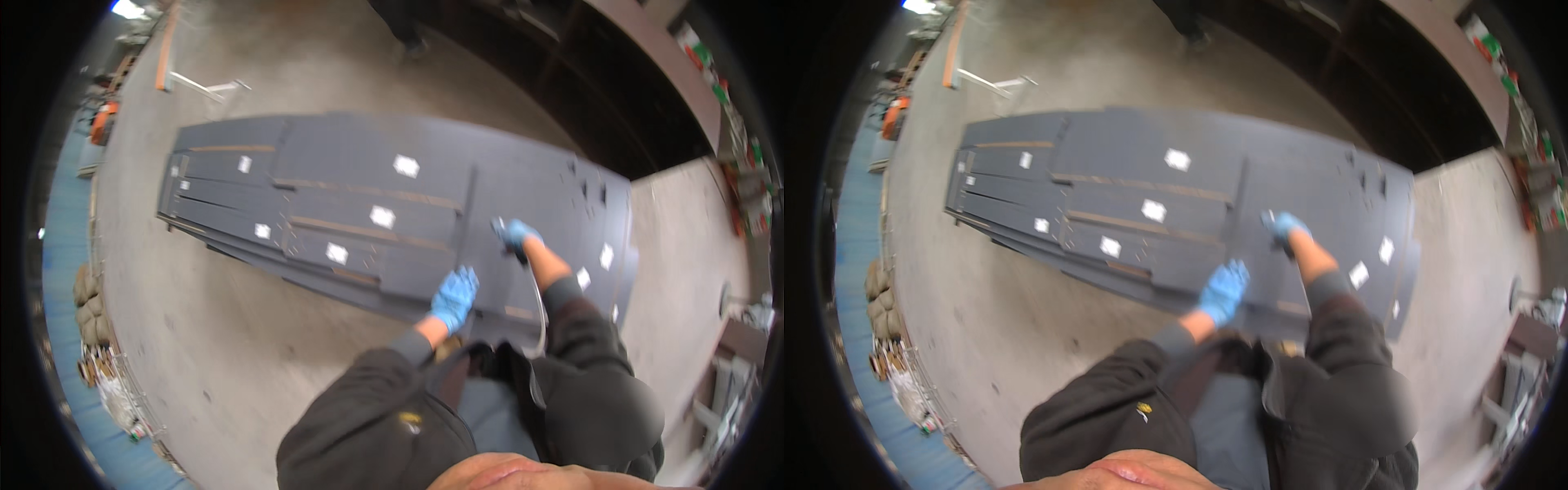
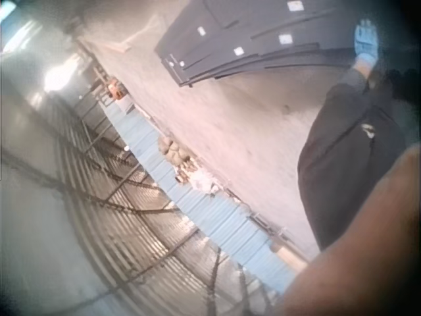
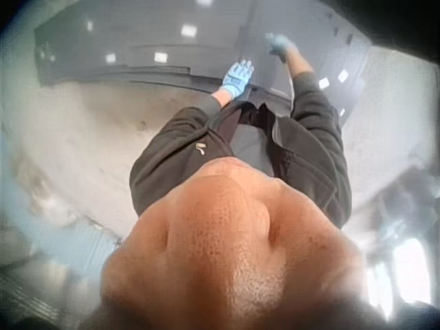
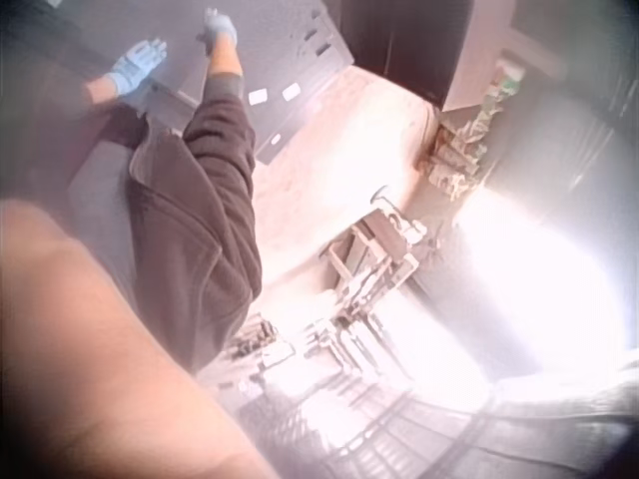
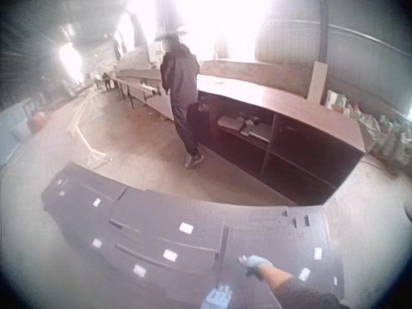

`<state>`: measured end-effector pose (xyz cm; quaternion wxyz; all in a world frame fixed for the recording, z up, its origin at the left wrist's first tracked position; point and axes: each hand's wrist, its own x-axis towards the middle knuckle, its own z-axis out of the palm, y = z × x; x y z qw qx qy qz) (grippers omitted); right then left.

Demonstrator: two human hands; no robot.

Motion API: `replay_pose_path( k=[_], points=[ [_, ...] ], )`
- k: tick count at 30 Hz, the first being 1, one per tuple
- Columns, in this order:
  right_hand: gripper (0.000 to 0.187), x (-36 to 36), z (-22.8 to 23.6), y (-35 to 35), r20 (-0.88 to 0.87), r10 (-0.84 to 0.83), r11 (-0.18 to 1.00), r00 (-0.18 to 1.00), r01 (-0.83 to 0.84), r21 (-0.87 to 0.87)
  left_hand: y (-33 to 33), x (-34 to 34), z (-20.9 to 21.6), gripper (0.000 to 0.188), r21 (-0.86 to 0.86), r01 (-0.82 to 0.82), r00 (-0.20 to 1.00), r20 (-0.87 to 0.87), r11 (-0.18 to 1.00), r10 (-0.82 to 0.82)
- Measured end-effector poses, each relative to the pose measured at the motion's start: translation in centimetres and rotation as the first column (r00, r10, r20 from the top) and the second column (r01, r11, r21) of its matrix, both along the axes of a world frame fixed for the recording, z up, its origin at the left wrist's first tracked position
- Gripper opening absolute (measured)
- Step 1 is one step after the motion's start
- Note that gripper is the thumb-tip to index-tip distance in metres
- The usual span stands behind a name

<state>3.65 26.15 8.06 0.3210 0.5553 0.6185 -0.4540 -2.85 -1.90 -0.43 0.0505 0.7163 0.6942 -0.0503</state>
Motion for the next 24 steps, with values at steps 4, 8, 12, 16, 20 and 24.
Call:
replay_pose_path(
  k=[4,8,12,16,20,24],
  points=[
    [0.075,-1.4,-0.3,3.6,-0.030,-0.222,0.974,0.975,0.223,0.036,-0.6,-0.3,-0.9,0.060,-0.144,0.020,0.993,0.118,0.989,-0.003],
    [0.069,-1.4,-1.7,4.1,0.068,0.000,1.000,0.998,0.002,-0.024,-0.8,-0.6,-1.4,0.059,0.014,-0.003,0.972,0.237,1.000,0.000],
    [0.061,0.7,-2.8,-2.1,0.015,0.483,0.848,0.876,-0.463,-0.257,-0.6,-0.7,-1.5,0.060,-0.008,0.009,0.970,0.243,1.000,-0.006],
    [0.062,1.1,-2.7,-4.6,0.049,0.386,0.842,0.921,-0.330,-0.427,-0.9,-0.6,-1.9,0.060,0.012,-0.006,0.966,0.260,1.000,0.002],
    [0.069,-1.3,-1.2,-0.1,0.087,0.015,0.997,0.996,-0.008,-0.076,-1.1,-0.6,-2.2,0.058,0.054,-0.010,0.965,0.264,0.998,-0.004],
    [0.060,-2.2,-0.6,-2.7,-0.038,0.607,0.772,0.794,-0.600,-0.212,-0.8,-0.8,-1.7,0.050,0.037,-0.002,0.967,0.254,0.999,-0.008]
  ],
)
